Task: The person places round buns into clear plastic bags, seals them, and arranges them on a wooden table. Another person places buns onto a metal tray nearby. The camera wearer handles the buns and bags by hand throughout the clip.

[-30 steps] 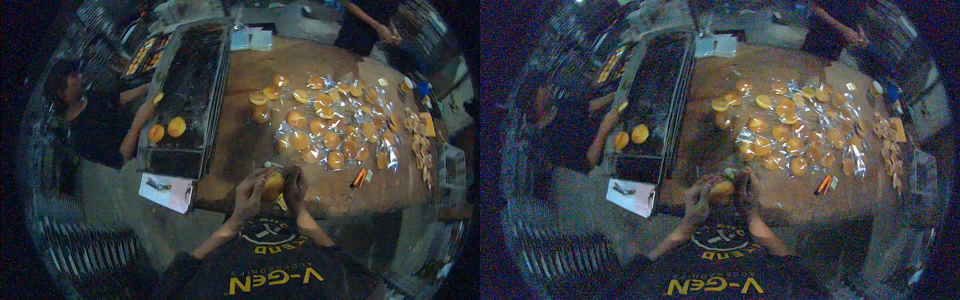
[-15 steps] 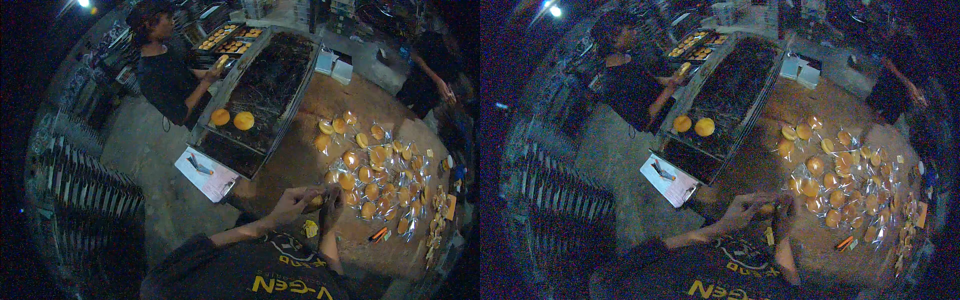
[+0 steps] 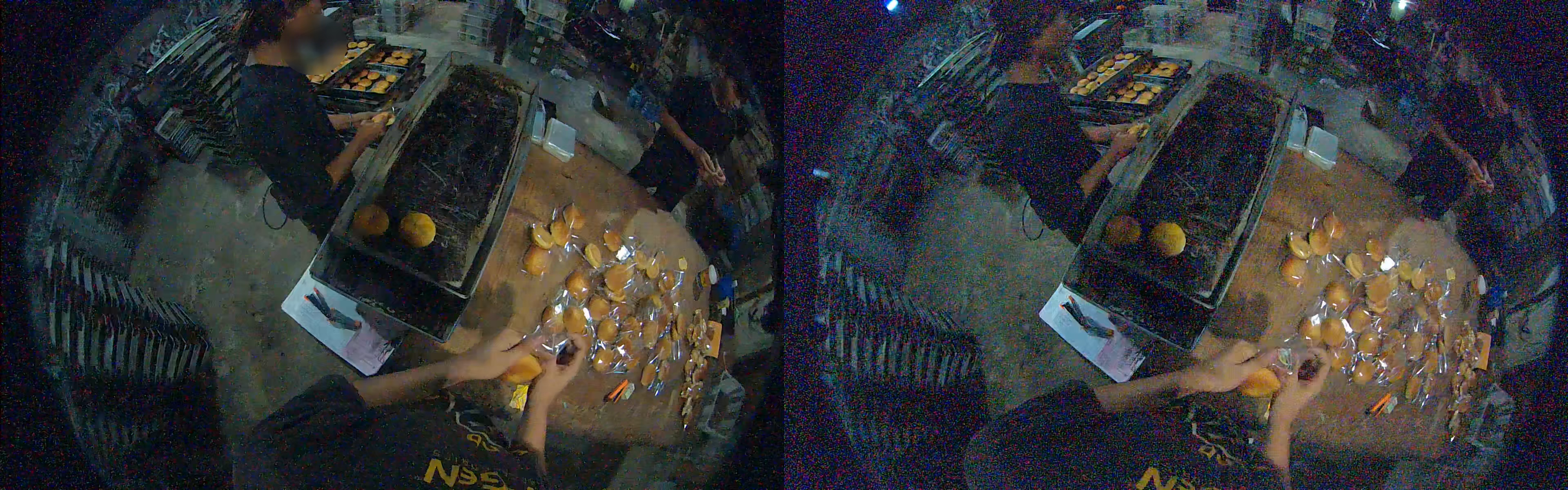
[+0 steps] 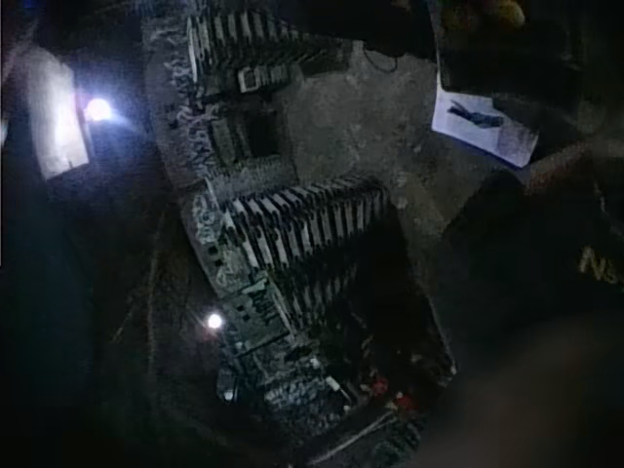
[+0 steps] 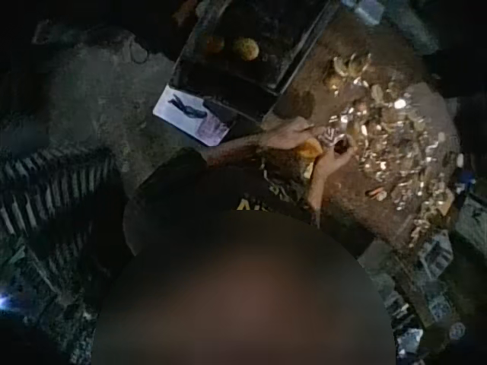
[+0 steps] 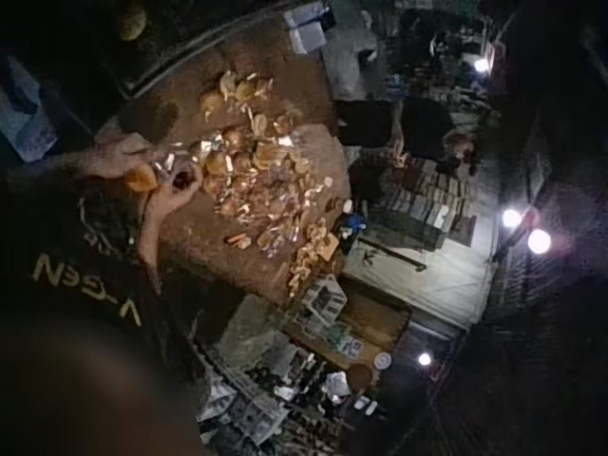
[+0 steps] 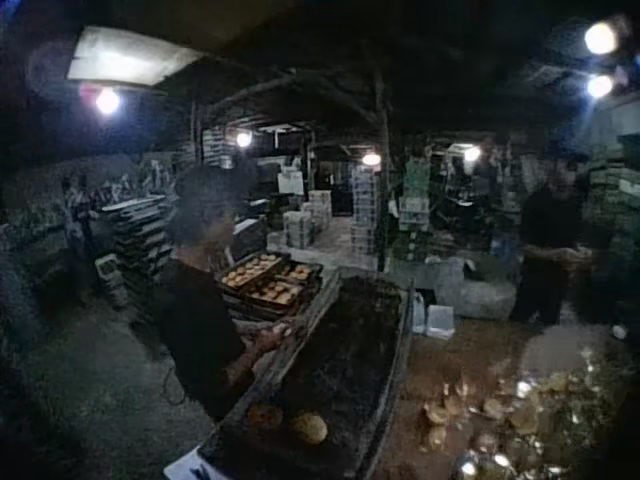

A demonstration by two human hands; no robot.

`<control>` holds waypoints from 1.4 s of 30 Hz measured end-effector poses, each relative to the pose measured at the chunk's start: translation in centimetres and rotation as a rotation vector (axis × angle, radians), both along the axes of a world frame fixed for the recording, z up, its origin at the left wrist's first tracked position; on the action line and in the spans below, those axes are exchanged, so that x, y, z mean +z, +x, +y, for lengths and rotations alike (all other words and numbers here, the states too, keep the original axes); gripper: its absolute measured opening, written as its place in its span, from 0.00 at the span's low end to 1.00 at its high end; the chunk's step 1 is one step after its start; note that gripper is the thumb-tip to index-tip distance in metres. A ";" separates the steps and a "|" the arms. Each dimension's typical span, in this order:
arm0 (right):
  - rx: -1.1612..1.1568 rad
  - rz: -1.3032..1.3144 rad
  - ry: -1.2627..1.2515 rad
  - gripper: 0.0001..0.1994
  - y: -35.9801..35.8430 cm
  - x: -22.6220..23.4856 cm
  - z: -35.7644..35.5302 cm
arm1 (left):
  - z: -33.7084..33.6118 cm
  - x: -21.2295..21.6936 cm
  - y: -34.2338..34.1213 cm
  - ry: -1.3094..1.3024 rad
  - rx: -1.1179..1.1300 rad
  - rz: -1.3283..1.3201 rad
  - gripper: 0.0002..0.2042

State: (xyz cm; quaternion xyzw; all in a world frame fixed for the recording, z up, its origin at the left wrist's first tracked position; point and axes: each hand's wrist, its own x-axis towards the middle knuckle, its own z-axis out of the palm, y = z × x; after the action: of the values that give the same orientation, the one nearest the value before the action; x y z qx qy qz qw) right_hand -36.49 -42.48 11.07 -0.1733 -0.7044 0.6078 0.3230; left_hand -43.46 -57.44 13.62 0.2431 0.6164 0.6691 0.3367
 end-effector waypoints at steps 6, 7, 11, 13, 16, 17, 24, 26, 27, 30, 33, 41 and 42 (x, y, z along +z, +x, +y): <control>-0.009 -0.088 0.112 0.17 0.3 2.6 -2.5 | 1.9 -1.0 -1.0 0.130 0.330 0.250 0.22; 0.012 -0.079 0.047 0.17 0.4 2.6 -2.3 | 2.2 -1.1 -1.2 0.101 0.306 0.279 0.21; 0.119 -0.165 -0.190 0.15 0.2 2.2 -0.4 | 2.9 -1.1 -2.6 -0.128 0.105 0.280 0.19; 0.167 -0.218 -0.278 0.15 -0.5 2.0 1.2 | 3.8 -0.8 -2.6 -0.150 0.140 0.257 0.18; 0.170 -0.085 -0.320 0.15 -1.7 0.9 3.1 | 5.3 -0.1 -1.5 -0.290 0.328 0.130 0.20; 0.168 -0.066 -0.313 0.15 -2.0 0.2 3.9 | 6.2 -0.1 -0.5 -0.269 0.491 0.275 0.24; 0.341 -0.233 -0.710 0.15 -3.7 -9.5 9.0 | 12.7 -2.9 3.2 -0.752 0.560 0.889 0.44; 0.368 -0.309 -0.807 0.15 -4.5 -11.7 9.6 | 12.9 -3.7 2.6 -0.753 0.546 0.817 0.39; 0.422 -0.384 -0.744 0.15 -5.1 -12.4 9.8 | 12.7 -3.9 2.3 -0.760 0.563 0.793 0.37; 0.586 -0.235 -0.734 0.14 -4.5 -11.7 10.5 | 12.2 -3.8 1.9 -0.620 0.624 0.915 0.29; 0.481 -0.270 -0.189 0.11 -3.5 -8.7 11.5 | 11.5 -3.1 1.7 -0.585 0.553 0.743 0.25; 0.232 0.067 -0.294 0.08 -1.5 -2.1 7.3 | 8.5 -2.1 1.2 -0.172 0.420 0.495 0.13; 0.153 0.111 -0.340 0.08 -1.3 -1.5 6.4 | 7.9 -2.1 0.9 -0.134 0.363 0.472 0.13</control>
State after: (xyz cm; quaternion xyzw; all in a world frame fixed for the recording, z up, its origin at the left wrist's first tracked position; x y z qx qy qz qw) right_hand -37.83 -36.12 9.55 -0.1375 -0.5838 0.7496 0.2801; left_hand -42.61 -49.49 11.48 0.2549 0.7538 0.6010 0.0746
